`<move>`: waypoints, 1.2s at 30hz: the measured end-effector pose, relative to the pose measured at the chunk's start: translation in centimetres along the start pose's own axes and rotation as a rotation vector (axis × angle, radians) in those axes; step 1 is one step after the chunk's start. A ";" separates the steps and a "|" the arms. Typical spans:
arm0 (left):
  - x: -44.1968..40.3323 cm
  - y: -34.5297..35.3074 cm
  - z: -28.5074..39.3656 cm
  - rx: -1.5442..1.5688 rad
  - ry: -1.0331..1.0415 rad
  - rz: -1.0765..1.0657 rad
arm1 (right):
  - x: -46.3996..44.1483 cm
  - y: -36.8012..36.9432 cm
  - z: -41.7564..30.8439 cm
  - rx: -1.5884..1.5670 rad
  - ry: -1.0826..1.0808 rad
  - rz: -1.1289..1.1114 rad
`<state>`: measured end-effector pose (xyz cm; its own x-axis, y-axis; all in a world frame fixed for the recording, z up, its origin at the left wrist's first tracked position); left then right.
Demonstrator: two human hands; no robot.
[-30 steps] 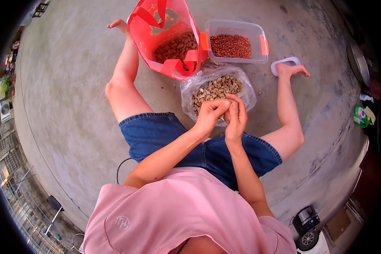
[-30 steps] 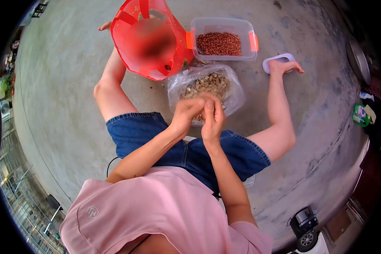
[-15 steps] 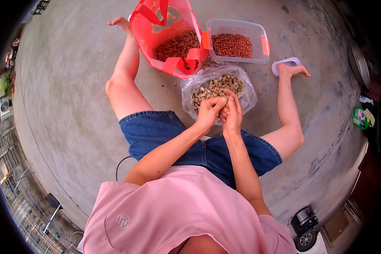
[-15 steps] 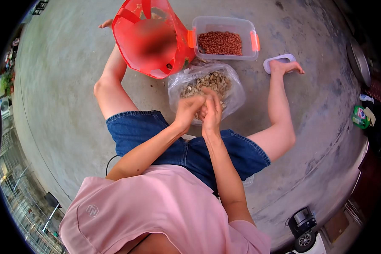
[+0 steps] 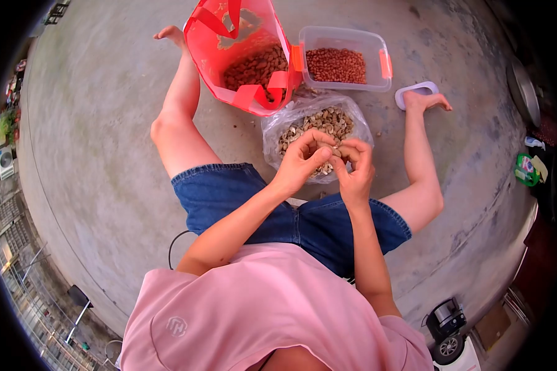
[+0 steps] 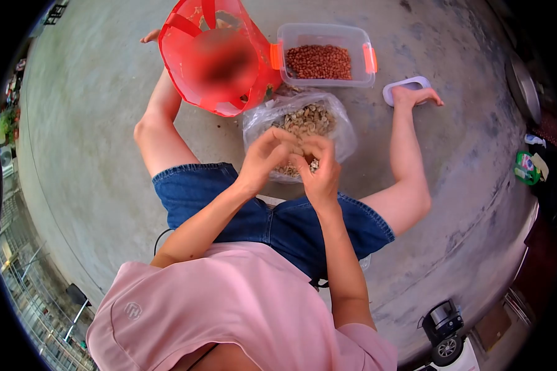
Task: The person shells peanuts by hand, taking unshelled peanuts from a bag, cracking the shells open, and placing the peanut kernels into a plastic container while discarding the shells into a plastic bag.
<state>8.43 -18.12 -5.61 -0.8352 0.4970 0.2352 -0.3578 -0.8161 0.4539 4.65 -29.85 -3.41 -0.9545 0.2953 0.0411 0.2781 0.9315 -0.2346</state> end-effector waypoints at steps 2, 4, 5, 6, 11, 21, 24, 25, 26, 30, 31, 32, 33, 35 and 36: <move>-0.3 0.0 0.5 0.041 -0.071 -0.047 | 0.2 -0.4 -0.3 0.108 -0.089 -0.016; -0.4 0.3 1.3 0.029 0.009 -0.059 | 0.4 -0.3 0.3 -0.163 0.006 0.033; -0.3 0.4 1.5 0.024 0.049 -0.066 | 0.6 -0.1 0.7 -0.298 0.053 0.057; -0.2 0.4 1.5 0.010 0.053 -0.060 | 0.5 0.1 0.8 -0.435 0.113 0.040; 0.0 1.2 2.3 0.092 0.076 -0.087 | 0.4 1.1 1.3 -0.865 0.281 -0.037; 0.6 -3.8 1.9 -0.954 0.247 -0.112 | -0.1 -2.2 7.0 0.003 0.279 -0.064; -2.1 -6.5 11.4 -1.026 0.400 0.036 | -0.4 -4.1 8.9 0.003 0.353 -0.068; -4.6 -8.5 13.5 -0.873 0.293 0.141 | -0.9 -4.0 7.9 -0.016 0.382 -0.072; -7.4 -9.9 15.7 -1.041 0.349 0.176 | -1.5 -3.7 7.1 -0.058 0.311 -0.080; -20.7 -17.1 7.8 -1.792 -0.168 -0.291 | -3.4 -2.0 5.6 -0.151 0.251 -0.174; -22.9 -19.1 3.2 -1.935 -0.350 -0.440 | -3.5 -1.7 5.5 -0.169 0.270 -0.178; -23.3 -19.2 1.0 -1.980 -0.283 -0.596 | -3.4 -1.5 5.4 -0.186 0.291 -0.179; -24.5 -20.8 -2.6 -2.072 -0.431 -0.896 | -3.5 -1.4 5.4 -0.202 0.312 -0.176; -27.9 -27.2 -9.9 -1.919 -0.590 -0.656 | -3.1 -1.6 5.6 -0.242 0.344 -0.186; -26.9 -26.6 -9.4 -2.139 -0.388 -0.181 | -3.0 -1.9 6.0 -0.262 0.365 -0.180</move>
<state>36.49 -12.50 -32.08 -0.7441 0.3792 0.5500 -0.4246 0.3671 -0.8276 6.38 -33.76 -8.91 -0.9028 0.1357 0.4080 0.1739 0.9831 0.0578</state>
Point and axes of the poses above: each hand's wrist, its own x-axis away from the middle knuckle, its own y-axis out of the palm, z = x × y, the point moved 5 cm from there along -x, towards the middle knuckle, and after that the axes turned 5 degrees about y, right-handed, at the moved point
